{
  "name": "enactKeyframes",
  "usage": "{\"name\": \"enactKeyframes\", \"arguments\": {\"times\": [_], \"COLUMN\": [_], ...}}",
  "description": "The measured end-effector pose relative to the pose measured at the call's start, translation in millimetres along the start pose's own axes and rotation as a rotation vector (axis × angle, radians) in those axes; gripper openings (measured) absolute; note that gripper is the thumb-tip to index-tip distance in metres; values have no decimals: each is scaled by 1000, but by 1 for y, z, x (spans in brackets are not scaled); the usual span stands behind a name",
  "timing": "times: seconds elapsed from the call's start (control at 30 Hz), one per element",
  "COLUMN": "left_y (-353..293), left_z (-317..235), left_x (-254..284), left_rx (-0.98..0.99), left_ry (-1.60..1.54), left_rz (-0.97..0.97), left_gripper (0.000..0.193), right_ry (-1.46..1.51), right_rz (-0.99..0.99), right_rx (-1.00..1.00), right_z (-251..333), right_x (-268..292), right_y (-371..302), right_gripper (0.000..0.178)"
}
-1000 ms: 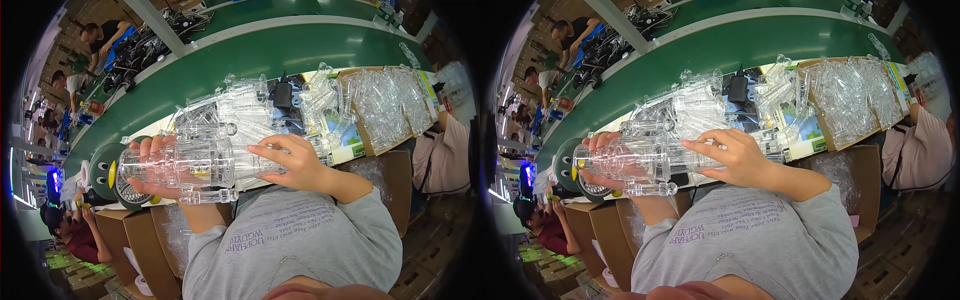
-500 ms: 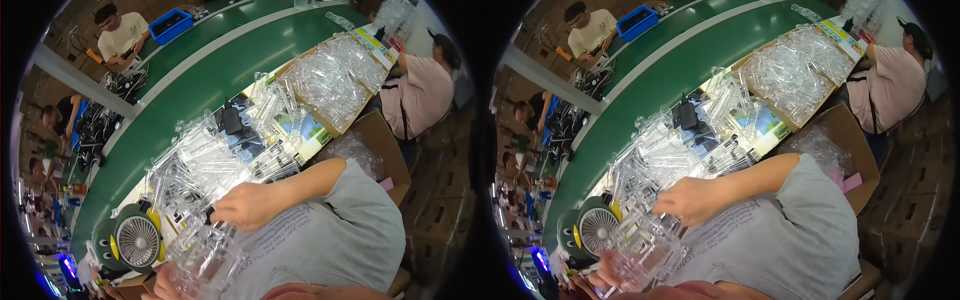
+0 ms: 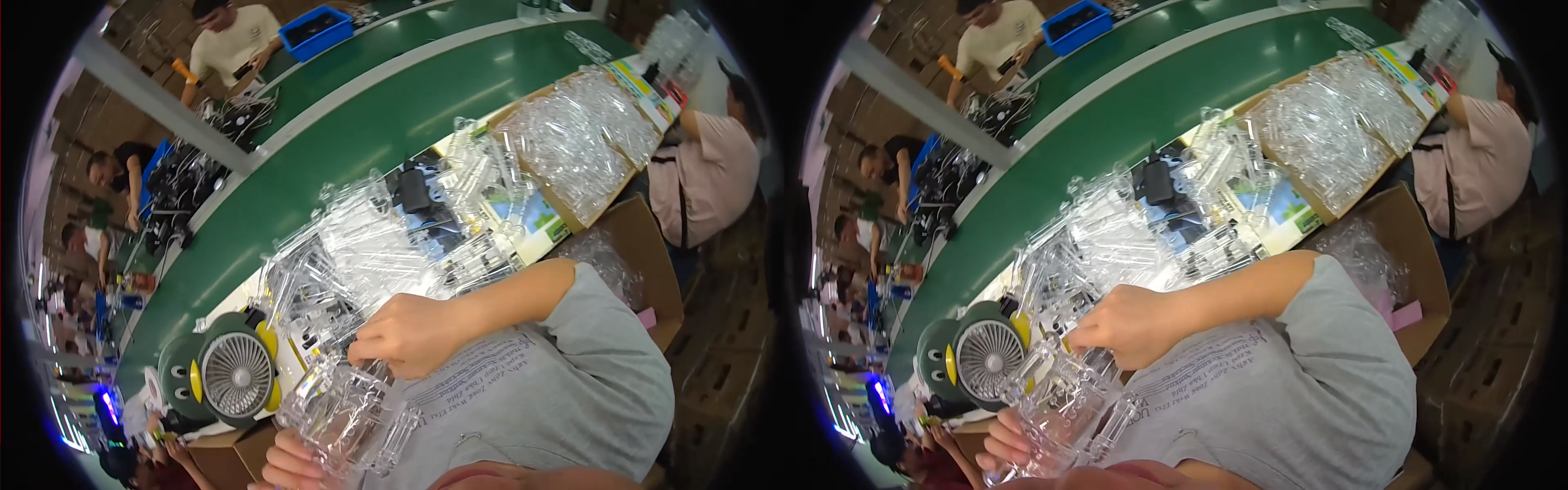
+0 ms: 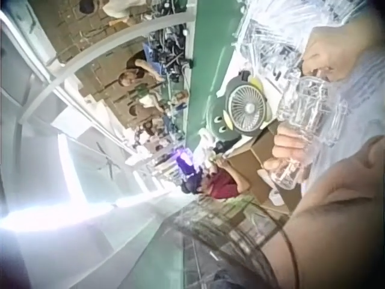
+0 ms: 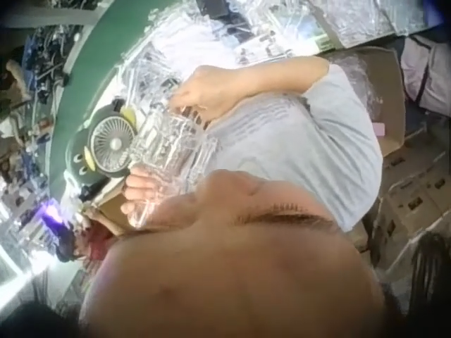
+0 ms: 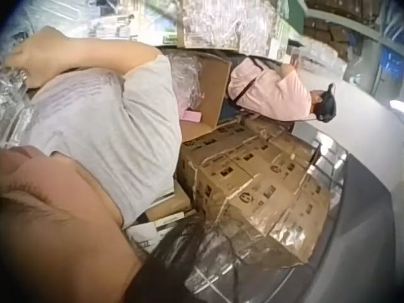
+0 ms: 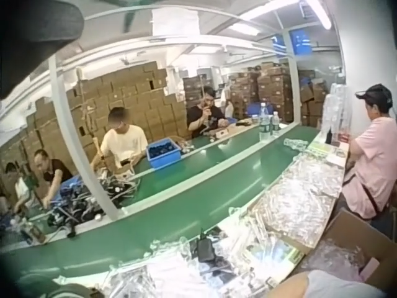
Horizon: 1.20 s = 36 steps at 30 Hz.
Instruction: Assembling small plastic components on a production line by applying liquid from a dispenser bottle.
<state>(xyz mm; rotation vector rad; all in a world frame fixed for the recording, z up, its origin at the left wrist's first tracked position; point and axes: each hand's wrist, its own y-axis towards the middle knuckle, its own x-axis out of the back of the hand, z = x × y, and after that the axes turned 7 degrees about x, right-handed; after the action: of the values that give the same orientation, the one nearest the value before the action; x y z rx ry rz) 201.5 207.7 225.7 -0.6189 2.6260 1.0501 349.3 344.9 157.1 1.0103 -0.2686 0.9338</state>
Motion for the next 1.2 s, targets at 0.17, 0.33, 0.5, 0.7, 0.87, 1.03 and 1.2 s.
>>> {"name": "enactKeyframes", "arguments": {"times": [0.17, 0.33, 0.5, 0.7, 0.87, 1.03, 1.2], "left_y": [12, 19, 24, 30, 38, 53, 47], "left_z": [33, 71, 95, 129, 130, 124, 121], "left_x": [16, 41, 19, 8, 12, 20, 50], "left_rx": [-48, -277, -441, -596, -624, -425, -258], "left_ry": [-173, -345, -90, -103, -178, 105, 256], "left_rz": [74, 44, -295, -135, 3, -118, -360], "left_gripper": [23, 66, 71, 75, 85, 79, 68], "right_ry": [-91, -132, -351, -450, -574, -823, -1126], "right_rz": [-59, 128, 189, 111, 15, -90, -72], "right_rx": [-140, -164, -140, 92, 211, 238, -59], "right_z": [-8, -10, 8, 4, 2, -26, -161], "right_x": [-8, 24, 52, 30, 30, 56, 104], "right_y": [-5, 4, 22, 34, 43, 62, 83], "right_gripper": [33, 45, 85, 69, 45, 36, 66]}}
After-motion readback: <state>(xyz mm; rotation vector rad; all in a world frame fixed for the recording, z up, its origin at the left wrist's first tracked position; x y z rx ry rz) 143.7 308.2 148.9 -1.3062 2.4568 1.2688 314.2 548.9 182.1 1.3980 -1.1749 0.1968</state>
